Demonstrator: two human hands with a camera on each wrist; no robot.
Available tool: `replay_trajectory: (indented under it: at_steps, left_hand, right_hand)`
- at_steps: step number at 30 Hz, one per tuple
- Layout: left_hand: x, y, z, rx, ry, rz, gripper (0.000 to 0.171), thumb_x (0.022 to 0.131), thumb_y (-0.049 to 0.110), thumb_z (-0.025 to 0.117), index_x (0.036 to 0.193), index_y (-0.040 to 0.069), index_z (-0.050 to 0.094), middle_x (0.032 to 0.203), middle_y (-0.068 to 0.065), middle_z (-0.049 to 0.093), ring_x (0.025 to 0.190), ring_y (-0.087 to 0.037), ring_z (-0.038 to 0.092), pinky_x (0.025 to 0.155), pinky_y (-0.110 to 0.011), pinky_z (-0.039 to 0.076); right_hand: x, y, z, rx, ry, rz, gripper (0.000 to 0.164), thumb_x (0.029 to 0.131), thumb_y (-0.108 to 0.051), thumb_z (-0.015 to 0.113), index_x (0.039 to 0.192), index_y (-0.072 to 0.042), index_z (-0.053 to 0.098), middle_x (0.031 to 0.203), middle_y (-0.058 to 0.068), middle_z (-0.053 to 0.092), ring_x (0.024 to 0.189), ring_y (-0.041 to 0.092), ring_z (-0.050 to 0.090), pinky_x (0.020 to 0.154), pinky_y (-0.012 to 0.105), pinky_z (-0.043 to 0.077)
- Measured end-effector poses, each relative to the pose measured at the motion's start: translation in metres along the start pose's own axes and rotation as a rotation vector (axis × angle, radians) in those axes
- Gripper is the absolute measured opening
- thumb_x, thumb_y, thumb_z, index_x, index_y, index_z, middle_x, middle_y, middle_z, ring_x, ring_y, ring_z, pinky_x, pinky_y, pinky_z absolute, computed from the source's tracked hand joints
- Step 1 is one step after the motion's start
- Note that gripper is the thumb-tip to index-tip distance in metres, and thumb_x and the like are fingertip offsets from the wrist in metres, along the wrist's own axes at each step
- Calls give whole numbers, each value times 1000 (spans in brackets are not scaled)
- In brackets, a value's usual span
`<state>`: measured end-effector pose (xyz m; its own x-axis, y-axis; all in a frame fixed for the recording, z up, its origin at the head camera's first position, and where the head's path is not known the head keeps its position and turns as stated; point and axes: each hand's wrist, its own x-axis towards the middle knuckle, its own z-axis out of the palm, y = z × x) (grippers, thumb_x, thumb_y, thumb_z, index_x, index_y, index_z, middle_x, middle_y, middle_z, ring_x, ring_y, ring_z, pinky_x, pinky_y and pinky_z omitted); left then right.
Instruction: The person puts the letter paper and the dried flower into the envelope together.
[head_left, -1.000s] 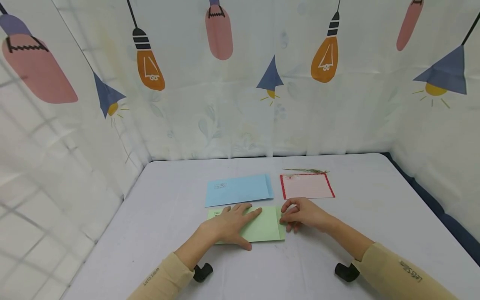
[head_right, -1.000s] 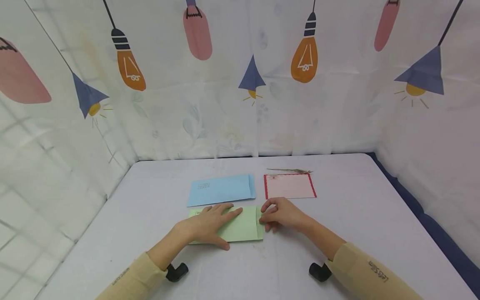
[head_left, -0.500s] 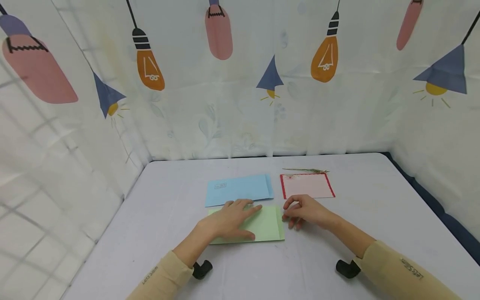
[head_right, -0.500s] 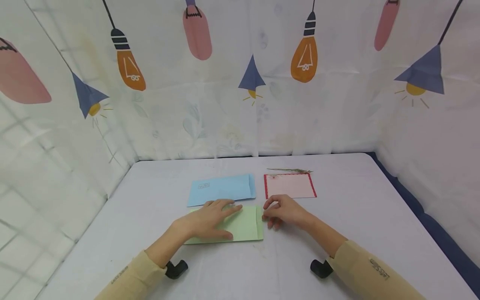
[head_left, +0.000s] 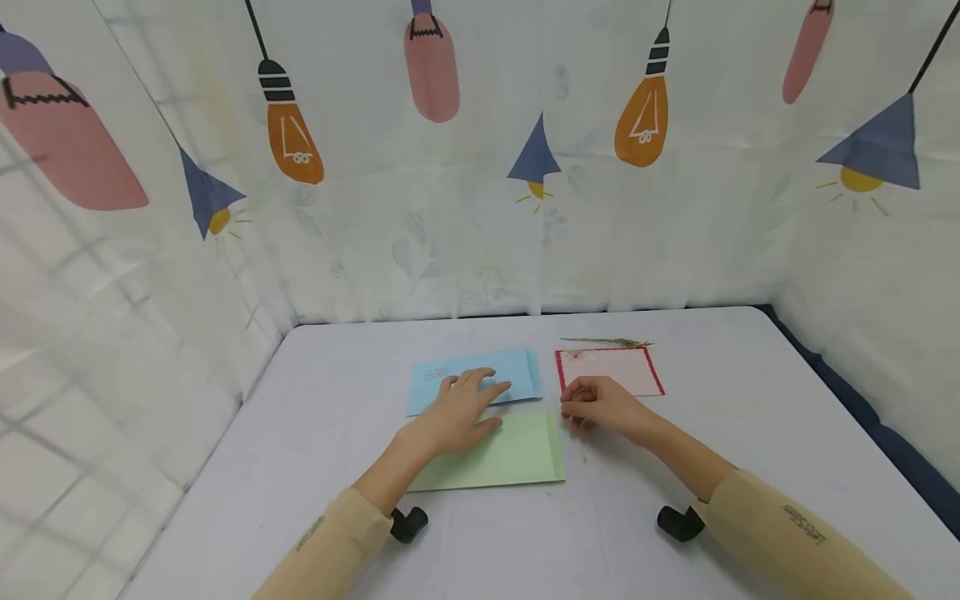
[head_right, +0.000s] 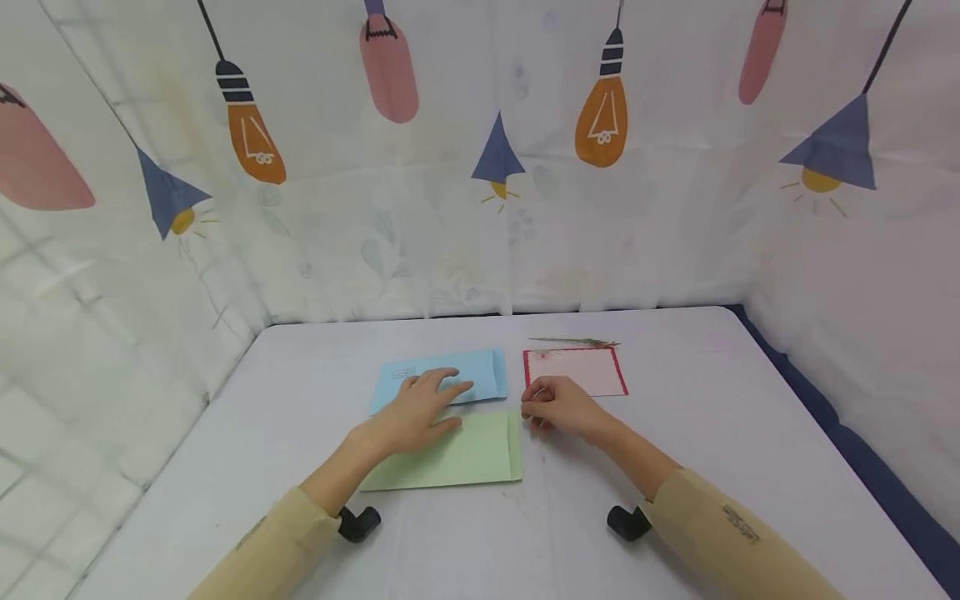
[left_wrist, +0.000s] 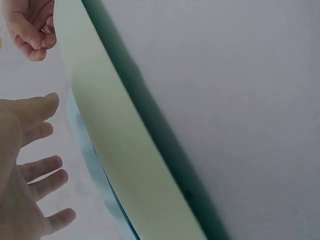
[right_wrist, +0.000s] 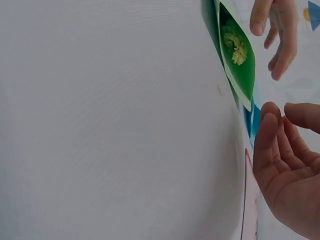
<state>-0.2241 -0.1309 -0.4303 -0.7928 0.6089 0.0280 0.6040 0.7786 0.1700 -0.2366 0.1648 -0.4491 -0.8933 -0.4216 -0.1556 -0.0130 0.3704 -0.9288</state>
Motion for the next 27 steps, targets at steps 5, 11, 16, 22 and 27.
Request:
replay_trajectory:
  at_steps: [5, 11, 16, 22, 27]
  left_hand:
    - [5, -8, 0, -44, 14, -65, 59, 102, 35, 66, 156, 19, 47, 158, -17, 36, 145, -35, 34, 111, -64, 27]
    - [13, -19, 2, -95, 6, -117, 64, 101, 39, 68, 157, 18, 44, 160, -18, 32, 147, -37, 30, 113, -65, 25]
    - [20, -29, 4, -125, -23, -153, 70, 99, 42, 70, 159, 19, 41, 161, -17, 29, 148, -36, 29, 113, -65, 24]
    - [24, -36, 4, -194, -45, -180, 77, 96, 43, 73, 160, 17, 39, 162, -18, 28, 149, -37, 28, 114, -66, 21]
    - [27, -41, 2, -195, -49, -197, 84, 92, 45, 77, 160, 15, 37, 163, -18, 27, 149, -38, 26, 115, -68, 19]
  right_hand:
    - [11, -3, 2, -27, 54, -1, 14, 99, -12, 70, 107, -1, 67, 92, 13, 69, 80, 26, 66, 75, 35, 58]
    - [24, -8, 5, -5, 103, 0, 17, 99, -9, 69, 111, 2, 66, 99, 15, 68, 86, 27, 67, 79, 35, 59]
    - [38, -9, 8, 24, 135, 12, 26, 99, -10, 69, 120, 4, 63, 103, 14, 67, 89, 25, 68, 82, 33, 59]
    - [55, -8, 11, 22, 160, 35, 24, 100, -10, 67, 120, 4, 66, 101, 11, 70, 86, 23, 68, 72, 32, 55]
    - [68, -9, 12, 42, 155, 74, 22, 101, -11, 67, 119, 1, 67, 101, 10, 70, 86, 19, 70, 62, 28, 48]
